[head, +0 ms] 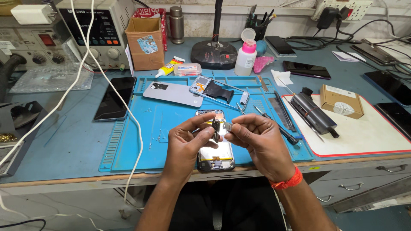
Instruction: The person disassembles a smartphone at a repair workbench. They pry open the phone's rear assembly with a spudger, lift out the internal frame, disconnect the battery, and handle small internal components and screws, setting parts on the mat as they work.
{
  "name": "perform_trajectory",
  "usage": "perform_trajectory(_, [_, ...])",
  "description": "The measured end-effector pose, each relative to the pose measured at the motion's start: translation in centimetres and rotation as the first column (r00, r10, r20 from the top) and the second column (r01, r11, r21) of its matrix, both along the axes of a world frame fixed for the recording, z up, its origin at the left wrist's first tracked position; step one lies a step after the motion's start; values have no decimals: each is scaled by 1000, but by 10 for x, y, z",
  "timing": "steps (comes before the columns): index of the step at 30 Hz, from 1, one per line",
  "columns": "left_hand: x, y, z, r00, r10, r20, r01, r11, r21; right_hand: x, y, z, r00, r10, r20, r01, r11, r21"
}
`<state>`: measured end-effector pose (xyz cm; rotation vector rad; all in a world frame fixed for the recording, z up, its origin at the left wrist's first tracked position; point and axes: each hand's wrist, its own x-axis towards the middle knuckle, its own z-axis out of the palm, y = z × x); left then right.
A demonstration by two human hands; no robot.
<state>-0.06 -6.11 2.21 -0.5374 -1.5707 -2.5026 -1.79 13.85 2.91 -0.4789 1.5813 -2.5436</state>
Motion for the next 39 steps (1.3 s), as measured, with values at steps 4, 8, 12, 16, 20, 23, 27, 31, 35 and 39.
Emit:
perform_trajectory(4, [-2,-3,0,1000,-25,5,25,1000,7,3,-3,3,997,-21,-69,23,999,36])
perform_trajectory(8, [-3,-3,-1,999,-47,19,46,999,26,11,-6,10,969,-106,-221,142,978,154])
perform_trajectory(12, [-3,-3,-1,999,-39,12,39,999,8,14,-10,17,955,-133,-266,184,967,177])
perform_trajectory(16, [-3,-4,-1,999,-43,3,43,999,16,16,-13,20,953,-134,-273,189,964,185])
perform_trajectory(20, [-3,-4,-2,1000,-28,-7,29,999,19,19,-13,22,944,-149,-295,221,948,229])
perform_trajectory(23, [-2,-2,-2,1000,-25,-12,25,1000,8,19,-12,24,935,-154,-320,244,933,264])
perform_trajectory(27, [-2,-1,-1,999,-11,-34,11,1000,-10,18,-12,27,927,-153,-342,263,916,303])
perform_trajectory(31, [-1,0,0,1000,-1,-30,0,999,-38,17,-10,29,934,-149,-324,268,893,362])
perform_trajectory(35, [-1,2,-1,999,7,-44,-11,997,-80,14,-7,28,943,-111,-313,231,897,377])
perform_trajectory(39, [-1,0,-3,998,-17,-58,13,998,-62,8,-5,23,957,-58,-283,154,931,330])
